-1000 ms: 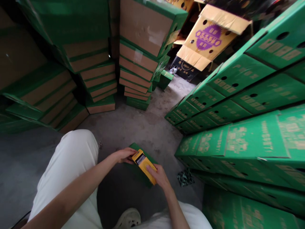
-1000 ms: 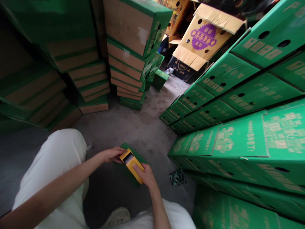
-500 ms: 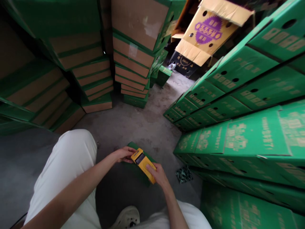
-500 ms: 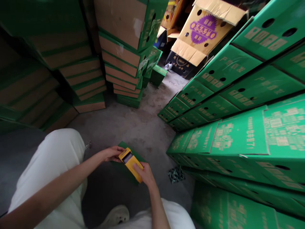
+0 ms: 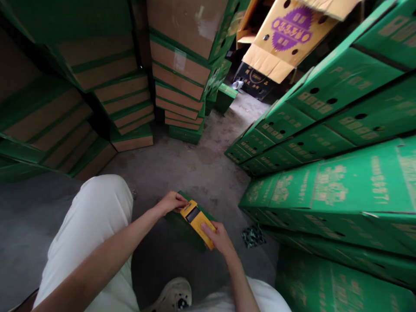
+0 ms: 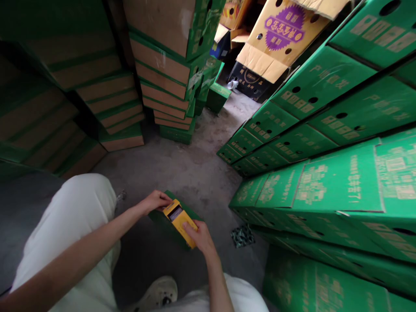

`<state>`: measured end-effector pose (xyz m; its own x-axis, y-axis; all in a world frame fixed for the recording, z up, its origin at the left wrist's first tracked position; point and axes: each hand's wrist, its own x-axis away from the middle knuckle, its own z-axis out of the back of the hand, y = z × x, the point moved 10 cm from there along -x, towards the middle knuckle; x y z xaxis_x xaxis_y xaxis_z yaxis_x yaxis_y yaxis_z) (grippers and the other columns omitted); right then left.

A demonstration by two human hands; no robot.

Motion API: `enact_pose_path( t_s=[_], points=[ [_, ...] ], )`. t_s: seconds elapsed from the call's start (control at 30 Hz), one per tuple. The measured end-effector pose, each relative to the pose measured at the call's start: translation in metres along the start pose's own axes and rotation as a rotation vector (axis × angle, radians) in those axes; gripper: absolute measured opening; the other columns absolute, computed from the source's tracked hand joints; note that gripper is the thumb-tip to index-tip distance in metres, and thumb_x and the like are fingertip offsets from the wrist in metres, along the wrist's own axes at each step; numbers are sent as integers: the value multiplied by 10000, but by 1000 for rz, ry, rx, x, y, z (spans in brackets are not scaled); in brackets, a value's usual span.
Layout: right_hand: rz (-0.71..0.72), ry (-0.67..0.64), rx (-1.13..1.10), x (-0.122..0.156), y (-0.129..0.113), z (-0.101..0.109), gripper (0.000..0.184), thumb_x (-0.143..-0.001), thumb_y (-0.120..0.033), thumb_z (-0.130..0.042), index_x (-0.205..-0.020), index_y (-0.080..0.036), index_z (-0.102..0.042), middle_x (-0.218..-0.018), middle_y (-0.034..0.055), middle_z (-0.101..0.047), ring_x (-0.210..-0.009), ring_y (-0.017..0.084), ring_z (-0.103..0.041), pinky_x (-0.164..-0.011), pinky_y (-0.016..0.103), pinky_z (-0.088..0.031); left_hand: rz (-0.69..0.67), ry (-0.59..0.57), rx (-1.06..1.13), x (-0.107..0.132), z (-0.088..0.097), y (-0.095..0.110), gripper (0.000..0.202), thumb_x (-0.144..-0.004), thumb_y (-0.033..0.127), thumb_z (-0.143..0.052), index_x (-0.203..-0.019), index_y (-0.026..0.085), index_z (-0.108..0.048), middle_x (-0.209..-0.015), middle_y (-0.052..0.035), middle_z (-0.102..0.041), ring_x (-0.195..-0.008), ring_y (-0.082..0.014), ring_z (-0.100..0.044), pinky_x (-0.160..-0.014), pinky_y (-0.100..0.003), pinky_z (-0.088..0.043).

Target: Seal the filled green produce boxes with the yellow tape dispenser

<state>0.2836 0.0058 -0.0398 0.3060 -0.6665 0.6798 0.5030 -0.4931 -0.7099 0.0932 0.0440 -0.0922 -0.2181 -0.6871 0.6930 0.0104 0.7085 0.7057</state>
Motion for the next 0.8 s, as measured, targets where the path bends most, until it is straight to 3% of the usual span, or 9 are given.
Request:
enact_pose_path(
  t_s=[0.17,0.23,0.33,0.43,0.67,0.8],
  points=[
    [50,21,103,7,-6,0,523,-707,-632,-671,-755,-111,-667,-686,32,-645,-603,143,-555,-497,203,-411,-55,2,-40,10,20,9,292,-644,384,-809,-817,153,-762,-701,-41,-721,-642,-141,-659,-629,-246,-513],
    [44,35,129,13,-5,1,523,-719,-632,-655,-750,-110,-671,-672,34,-639,-602,145,-557,-490,201,-405,-114,54,-49,12,42,17,260,-668,365,-783,-809,148,-759,-680,-38,-712,-621,-133,-646,-618,-239,-499],
    [5,57,160,20,-2,6,557,-755,-660,-597,-762,-108,-674,-637,38,-625,-575,155,-566,-482,213,-411,-198,203,-70,13,90,30,217,-696,327,-738,-816,148,-755,-668,-28,-701,-592,-123,-617,-596,-228,-470],
    [-29,70,251,20,-1,11,590,-786,-687,-541,-754,-112,-673,-602,37,-613,-553,162,-574,-474,219,-399,-248,296,-136,13,124,30,184,-707,307,-698,-794,153,-749,-672,-25,-697,-595,-124,-601,-588,-224,-444],
    [17,110,573,4,-17,8,601,-819,-694,-489,-662,-140,-660,-611,43,-621,-601,158,-578,-483,214,-305,-308,378,-250,3,146,-2,275,-747,403,-633,-828,166,-747,-759,-44,-717,-704,-162,-632,-654,-248,-440],
    [0,148,674,-1,-23,6,609,-833,-703,-471,-641,-154,-651,-633,67,-643,-623,173,-590,-500,231,-291,-233,440,-203,-13,152,-25,245,-750,377,-624,-828,174,-738,-805,-49,-726,-766,-167,-645,-718,-253,-463]
  ],
)
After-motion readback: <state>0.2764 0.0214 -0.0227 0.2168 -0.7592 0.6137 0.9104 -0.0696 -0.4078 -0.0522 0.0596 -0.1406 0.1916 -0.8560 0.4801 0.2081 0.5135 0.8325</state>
